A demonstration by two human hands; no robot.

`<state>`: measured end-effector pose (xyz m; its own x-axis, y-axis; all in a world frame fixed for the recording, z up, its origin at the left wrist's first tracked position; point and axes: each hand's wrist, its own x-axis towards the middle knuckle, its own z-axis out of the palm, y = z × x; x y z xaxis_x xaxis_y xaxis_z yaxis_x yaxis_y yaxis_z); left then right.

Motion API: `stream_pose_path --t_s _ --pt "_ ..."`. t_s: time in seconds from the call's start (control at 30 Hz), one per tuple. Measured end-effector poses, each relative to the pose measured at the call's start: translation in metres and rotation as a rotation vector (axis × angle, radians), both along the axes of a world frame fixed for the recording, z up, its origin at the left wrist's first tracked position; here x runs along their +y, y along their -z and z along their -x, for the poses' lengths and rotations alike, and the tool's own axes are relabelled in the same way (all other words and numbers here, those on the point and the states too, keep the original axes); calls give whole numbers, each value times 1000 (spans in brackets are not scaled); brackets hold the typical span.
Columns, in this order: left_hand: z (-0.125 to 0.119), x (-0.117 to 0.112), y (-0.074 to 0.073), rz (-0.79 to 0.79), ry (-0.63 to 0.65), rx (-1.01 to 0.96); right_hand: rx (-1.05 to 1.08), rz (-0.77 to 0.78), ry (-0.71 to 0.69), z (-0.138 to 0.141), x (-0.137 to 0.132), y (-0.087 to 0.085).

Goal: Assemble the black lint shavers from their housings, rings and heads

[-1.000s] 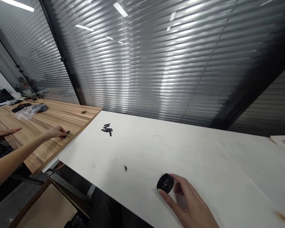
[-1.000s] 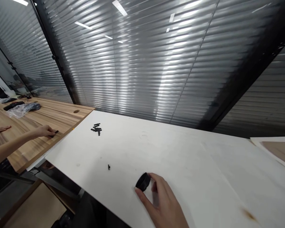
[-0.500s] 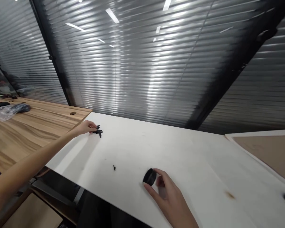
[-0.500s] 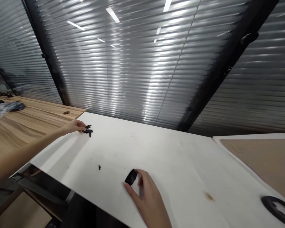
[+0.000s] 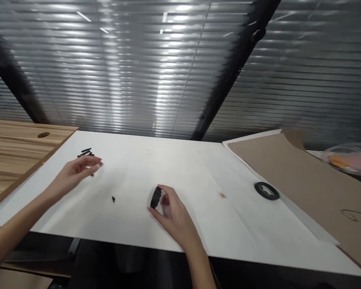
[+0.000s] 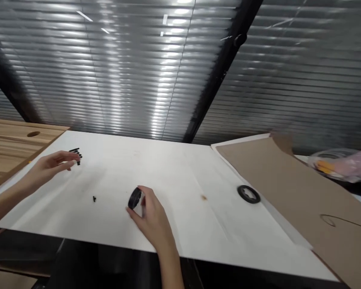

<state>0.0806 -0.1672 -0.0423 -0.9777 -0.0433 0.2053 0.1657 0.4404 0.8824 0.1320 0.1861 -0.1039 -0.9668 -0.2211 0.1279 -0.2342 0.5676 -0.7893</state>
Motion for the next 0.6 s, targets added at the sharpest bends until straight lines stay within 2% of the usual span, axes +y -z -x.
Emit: stream_pose_path --t_s 0.13,0.23,0.37,0.47,0.6 --pt "-39 76 1 -102 158 -142 204 58 -40 -3 -1 1" --pt "-55 111 12 -190 306 -247 304 79 -70 -5 -1 2" --pt "-64 130 34 -337 395 -294 339 74 -125 -5 0 1" --pt "-70 135 47 -401 366 -278 359 59 -188 -5 0 -2" --pt "-77 140 51 -452 312 -233 384 62 -245 -5 0 -6"
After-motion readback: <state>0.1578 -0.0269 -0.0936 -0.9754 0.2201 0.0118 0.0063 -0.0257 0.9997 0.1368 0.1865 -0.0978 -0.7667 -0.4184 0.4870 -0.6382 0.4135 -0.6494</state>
